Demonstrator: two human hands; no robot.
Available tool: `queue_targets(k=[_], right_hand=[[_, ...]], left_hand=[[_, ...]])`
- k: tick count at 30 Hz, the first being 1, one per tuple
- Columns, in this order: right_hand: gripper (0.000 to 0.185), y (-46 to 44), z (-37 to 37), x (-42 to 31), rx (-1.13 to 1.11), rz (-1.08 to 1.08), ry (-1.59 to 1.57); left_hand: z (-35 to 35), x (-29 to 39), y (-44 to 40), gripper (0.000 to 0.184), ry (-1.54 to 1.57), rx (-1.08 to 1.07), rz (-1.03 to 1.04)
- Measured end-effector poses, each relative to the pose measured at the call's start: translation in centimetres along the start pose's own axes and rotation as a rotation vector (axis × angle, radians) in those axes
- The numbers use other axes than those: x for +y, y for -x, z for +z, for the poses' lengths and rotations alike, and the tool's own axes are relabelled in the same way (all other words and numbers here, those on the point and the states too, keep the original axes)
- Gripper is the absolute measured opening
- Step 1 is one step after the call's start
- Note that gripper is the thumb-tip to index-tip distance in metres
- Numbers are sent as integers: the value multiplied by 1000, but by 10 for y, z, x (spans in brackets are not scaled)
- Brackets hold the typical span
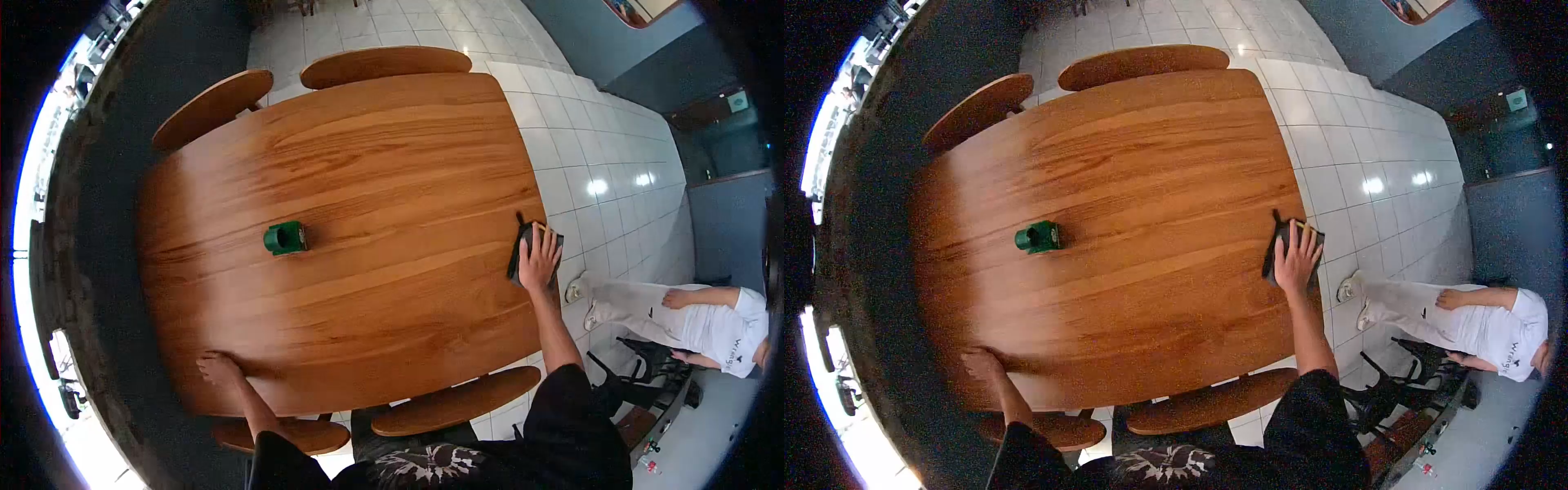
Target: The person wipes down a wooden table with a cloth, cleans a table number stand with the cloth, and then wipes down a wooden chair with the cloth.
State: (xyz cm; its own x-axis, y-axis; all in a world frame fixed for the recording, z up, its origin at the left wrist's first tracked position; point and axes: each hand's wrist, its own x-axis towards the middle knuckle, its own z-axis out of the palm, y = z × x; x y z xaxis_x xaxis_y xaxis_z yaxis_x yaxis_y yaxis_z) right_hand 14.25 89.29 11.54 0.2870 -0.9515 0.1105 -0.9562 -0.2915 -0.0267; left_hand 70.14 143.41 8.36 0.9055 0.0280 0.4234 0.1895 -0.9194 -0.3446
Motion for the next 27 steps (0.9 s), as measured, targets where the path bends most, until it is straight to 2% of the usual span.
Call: queue_targets(k=[1,2,3,4,5,6,7,8,9,10,11,13,17,19,20,22,24,27], right_hand=[[56,27,-1,8,15,-12,6],[56,55,-9,11,-7,-12,-19],[57,80,-17,12,-38,-25,-39],[57,104,-25,9,-93,-34,-49],[57,123,-32,6,-124,-59,-33],[56,136,-34,4,-138,-98,-32],[56,134,-30,0,-127,-129,-33],[57,123,-28,0,-112,-114,-25],[58,112,-26,2,-97,-95,-17],[57,91,-19,1,-92,-32,30],[56,64,-12,1,-63,-7,29],[55,1,0,-4,-34,23,17],[57,-118,27,-50,18,-10,23],[59,-148,32,-96,62,-65,-15],[59,-148,34,-122,105,-126,-41],[59,-122,29,-179,45,-273,-61],[59,-54,1,-220,-44,-529,-186],[56,82,-29,-218,-279,-806,-348]], left_hand=[[0,10,3,46,10,-176,-146],[-4,20,9,50,25,-265,-194],[-36,55,34,55,137,-83,-346],[-36,69,48,60,265,-43,-318],[-94,86,61,64,516,-174,-172],[-123,107,70,59,814,-303,-90],[-129,132,86,53,1239,-262,-114],[-168,157,101,59,1521,-320,-149],[-168,171,114,66,1677,-417,-147],[-187,181,120,84,1622,-524,-117],[-201,191,123,84,1619,-522,-121],[-222,213,120,105,1371,-303,78],[-225,236,103,116,1371,-216,158],[-212,241,101,117,1513,-318,120],[-211,239,100,117,1508,-318,120],[-206,236,98,117,1480,-378,162],[-189,232,102,115,1499,-380,169],[-183,205,97,107,1509,-387,176]])
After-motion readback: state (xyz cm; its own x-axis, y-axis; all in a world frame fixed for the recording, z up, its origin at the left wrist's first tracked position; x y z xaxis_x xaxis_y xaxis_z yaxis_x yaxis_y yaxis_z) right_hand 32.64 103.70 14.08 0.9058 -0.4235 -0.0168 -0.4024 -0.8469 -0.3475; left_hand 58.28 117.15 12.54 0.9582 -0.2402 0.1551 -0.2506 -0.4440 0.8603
